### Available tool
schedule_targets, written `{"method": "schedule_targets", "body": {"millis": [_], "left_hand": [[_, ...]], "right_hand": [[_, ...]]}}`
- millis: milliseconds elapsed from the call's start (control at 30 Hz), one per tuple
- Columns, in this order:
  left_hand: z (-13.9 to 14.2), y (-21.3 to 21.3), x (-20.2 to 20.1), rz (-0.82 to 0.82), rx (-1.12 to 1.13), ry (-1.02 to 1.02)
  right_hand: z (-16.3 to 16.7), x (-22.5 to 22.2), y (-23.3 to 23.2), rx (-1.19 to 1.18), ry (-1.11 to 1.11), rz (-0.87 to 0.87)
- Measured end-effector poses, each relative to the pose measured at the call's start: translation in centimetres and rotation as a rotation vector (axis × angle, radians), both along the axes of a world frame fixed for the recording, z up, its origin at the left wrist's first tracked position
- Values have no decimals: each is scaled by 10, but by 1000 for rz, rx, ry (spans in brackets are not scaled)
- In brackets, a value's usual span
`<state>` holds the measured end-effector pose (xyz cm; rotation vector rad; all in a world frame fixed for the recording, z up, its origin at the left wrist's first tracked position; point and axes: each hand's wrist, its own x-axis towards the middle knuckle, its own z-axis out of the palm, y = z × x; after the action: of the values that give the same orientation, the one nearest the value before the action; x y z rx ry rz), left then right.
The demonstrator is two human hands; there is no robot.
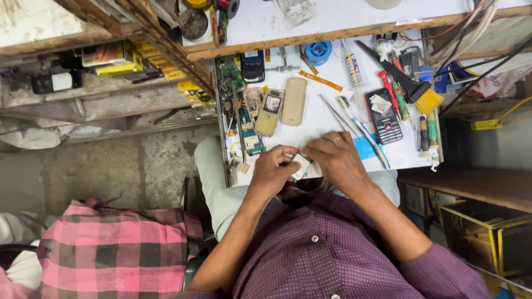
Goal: The person sits at a repair bench and pries open the back cover of a feature phone, removes the battery and internal board, works on the phone's housing and components by hand, then reassembles the cover and presses the keypad to test the phone. They handle the phone body, battery, circuit board, and cover one at a time on the cluttered workbench.
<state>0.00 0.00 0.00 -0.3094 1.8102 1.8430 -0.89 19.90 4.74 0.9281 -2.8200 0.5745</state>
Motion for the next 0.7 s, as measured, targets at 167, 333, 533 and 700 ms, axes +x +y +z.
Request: {"method": "schedule_targets", "body": {"millis": [167, 333, 533, 700], "left_hand": [[-10, 17, 3, 13, 50, 21], [-3, 27, 1, 27, 64, 12], [-2, 24, 4, 36, 98, -33], [5, 23, 0, 34, 49, 20]], "right_hand": [[0, 6, 23, -33, 11, -9], [3, 2, 31, -17, 11, 6], [-1, -2, 24, -62, -13, 42], [8, 0, 30, -61, 31, 26]]}}
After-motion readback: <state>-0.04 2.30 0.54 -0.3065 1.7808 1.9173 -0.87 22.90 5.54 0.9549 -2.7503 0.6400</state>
